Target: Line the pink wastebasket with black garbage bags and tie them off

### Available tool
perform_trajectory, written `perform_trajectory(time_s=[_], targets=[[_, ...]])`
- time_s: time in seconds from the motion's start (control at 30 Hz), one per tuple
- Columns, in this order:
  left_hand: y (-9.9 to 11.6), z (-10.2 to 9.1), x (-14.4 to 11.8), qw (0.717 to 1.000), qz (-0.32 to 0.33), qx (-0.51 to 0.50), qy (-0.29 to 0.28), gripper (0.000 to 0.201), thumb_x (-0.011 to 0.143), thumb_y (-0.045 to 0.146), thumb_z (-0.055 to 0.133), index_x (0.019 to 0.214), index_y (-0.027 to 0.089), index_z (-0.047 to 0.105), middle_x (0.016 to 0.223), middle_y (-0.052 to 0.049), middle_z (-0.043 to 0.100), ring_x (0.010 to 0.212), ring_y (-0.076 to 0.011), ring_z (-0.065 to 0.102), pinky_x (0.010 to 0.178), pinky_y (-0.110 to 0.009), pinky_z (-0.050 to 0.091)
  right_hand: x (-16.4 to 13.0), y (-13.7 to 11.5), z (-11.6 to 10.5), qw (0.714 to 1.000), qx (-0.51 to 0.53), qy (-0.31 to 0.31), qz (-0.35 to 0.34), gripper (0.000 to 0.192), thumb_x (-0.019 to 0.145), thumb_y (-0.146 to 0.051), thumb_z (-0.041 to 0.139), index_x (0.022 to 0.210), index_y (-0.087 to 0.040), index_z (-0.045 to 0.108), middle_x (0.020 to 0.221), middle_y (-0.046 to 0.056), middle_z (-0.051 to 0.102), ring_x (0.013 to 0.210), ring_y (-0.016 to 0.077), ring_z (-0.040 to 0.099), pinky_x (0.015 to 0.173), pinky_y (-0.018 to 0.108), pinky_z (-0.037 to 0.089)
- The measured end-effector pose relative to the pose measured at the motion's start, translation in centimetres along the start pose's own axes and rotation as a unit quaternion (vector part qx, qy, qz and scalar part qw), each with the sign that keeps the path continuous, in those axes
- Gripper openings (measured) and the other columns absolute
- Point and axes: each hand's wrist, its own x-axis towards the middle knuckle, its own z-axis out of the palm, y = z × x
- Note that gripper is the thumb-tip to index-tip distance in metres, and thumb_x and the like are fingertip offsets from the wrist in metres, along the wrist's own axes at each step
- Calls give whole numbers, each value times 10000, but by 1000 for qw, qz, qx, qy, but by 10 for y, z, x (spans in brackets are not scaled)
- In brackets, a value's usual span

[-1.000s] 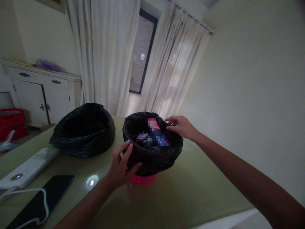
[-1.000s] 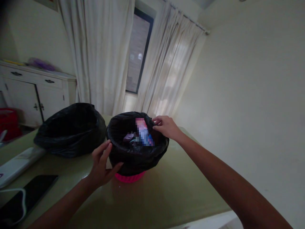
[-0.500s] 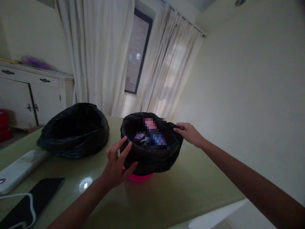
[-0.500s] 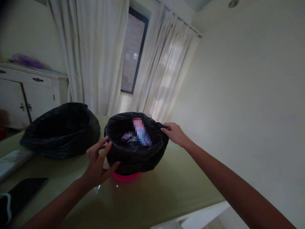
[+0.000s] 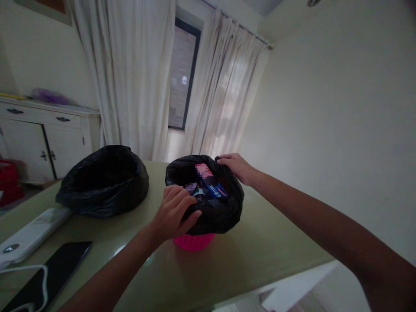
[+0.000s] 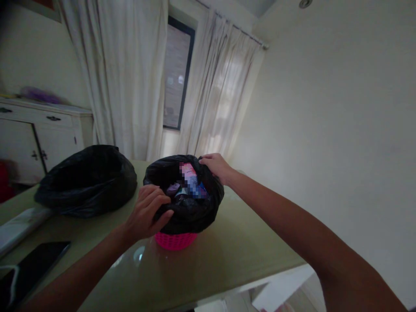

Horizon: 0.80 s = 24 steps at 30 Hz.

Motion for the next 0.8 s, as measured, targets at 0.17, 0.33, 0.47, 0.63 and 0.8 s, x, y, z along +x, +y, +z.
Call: perform_trajectory(time_s=[0.17,0.33,0.47,0.63,0.8], targets=[[21,1,9,1000,0,7,21,153,1027,330,599,937,206,606,792,-39,600,800,-243,541,803,-422,411,15,-16,30,997,34,-18,-69,76,812,-153,738,876,-177,771,709,7,707,646,145,625,615,257,495],[31,5,18,999,-19,33,-26,201,1046,349,600,909,204,622,804,-47,604,821,-259,542,809,-427,416,0,-52,69,981,60,-116,-144,111,822,-240,752,926,-210,776,646,-30,604,587,137,515,542,265,416],[31,5,17,997,-26,32,-70,243,1097,369,529,1018,182,664,904,-75,659,901,-280,576,883,-448,427,-15,-96,75,953,84,-140,-256,270,854,-303,770,1107,-211,756,772,-26,638,667,115,543,609,227,446],[24,-5,-11,998,-10,21,-61,764,1055,747,458,1511,143,561,1378,-210,646,1300,-380,578,1182,-577,358,0,-132,23,930,72,-15,-361,327,947,-461,709,1129,-189,691,845,2,584,755,125,595,693,242,486],[12,-17,-44,992,-3,128,-15,620,966,291,785,1554,280,587,1411,-154,673,1346,-346,599,1231,-548,388,29,-117,-52,921,58,153,-354,321,956,-528,640,997,-210,625,804,12,502,708,140,540,578,234,409]])
